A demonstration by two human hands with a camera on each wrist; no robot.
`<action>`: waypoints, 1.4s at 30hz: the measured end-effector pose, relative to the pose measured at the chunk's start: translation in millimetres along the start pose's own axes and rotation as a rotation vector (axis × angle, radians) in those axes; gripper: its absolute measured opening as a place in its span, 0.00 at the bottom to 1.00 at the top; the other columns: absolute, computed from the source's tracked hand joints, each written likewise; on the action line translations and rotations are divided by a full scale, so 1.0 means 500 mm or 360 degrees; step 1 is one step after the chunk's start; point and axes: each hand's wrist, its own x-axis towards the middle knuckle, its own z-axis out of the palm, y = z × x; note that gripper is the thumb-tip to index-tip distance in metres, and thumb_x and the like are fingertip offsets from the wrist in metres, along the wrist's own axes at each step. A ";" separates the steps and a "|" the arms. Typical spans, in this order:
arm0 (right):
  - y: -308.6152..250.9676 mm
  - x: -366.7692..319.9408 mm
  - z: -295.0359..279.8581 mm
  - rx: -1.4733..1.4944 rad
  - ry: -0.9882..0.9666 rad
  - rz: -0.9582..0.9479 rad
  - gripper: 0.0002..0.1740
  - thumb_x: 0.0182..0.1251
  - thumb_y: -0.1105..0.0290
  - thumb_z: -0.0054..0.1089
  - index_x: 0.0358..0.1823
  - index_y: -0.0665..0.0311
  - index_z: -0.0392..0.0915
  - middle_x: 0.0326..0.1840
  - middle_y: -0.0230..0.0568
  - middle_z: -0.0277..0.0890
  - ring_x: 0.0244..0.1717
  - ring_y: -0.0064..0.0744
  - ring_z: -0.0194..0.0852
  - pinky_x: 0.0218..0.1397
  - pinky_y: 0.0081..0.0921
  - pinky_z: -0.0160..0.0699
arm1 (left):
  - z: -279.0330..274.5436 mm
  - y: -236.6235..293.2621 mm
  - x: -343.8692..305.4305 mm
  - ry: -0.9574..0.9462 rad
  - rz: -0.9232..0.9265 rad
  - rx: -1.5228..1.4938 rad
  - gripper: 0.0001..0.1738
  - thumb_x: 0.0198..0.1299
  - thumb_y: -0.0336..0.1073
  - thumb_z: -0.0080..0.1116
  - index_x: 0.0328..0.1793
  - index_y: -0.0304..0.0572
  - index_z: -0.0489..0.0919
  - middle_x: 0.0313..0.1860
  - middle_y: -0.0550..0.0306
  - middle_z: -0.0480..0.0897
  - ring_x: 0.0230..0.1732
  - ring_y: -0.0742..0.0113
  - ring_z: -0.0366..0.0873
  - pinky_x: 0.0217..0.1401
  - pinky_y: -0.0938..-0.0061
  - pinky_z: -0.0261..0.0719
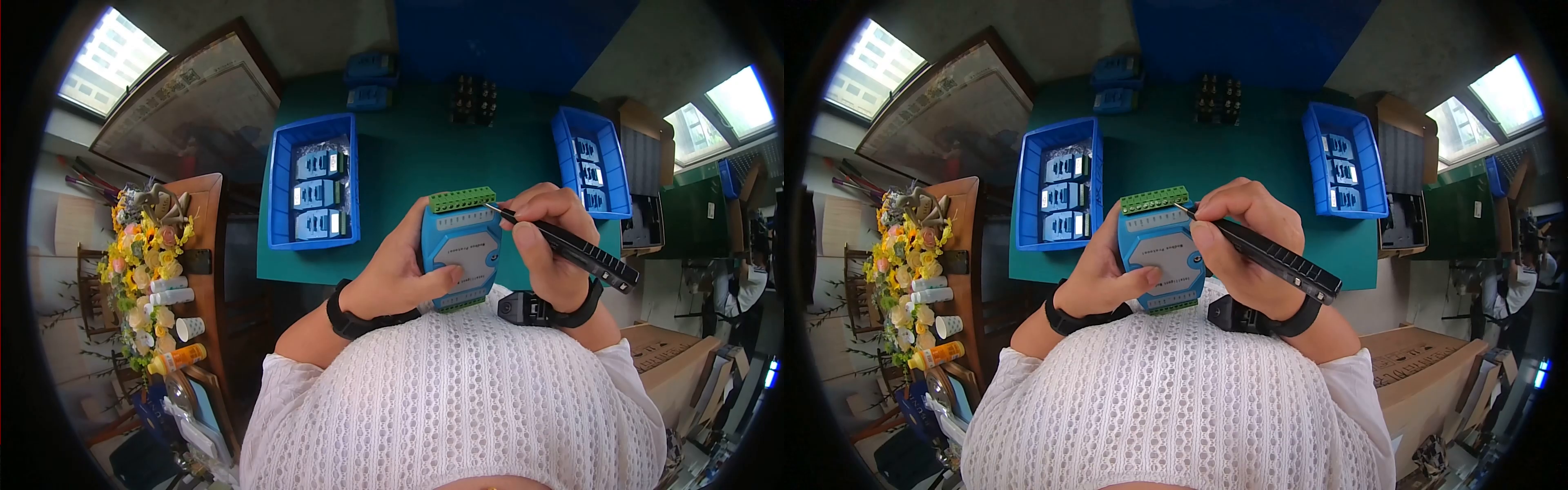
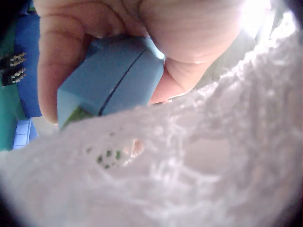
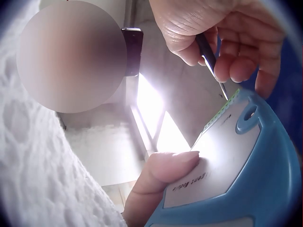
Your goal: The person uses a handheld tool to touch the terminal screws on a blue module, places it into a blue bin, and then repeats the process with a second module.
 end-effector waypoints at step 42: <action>-0.031 0.022 0.001 -0.0408 -0.0260 -0.0106 0.11 0.39 0.82 0.62 0.27 0.63 0.75 0.29 0.40 0.73 0.29 0.33 0.75 0.30 0.23 0.74 | -0.003 0.006 0.003 0.0022 -0.0023 0.0129 0.38 0.49 0.32 0.57 0.65 0.32 0.53 0.56 0.46 0.69 0.58 0.61 0.67 0.62 0.68 0.64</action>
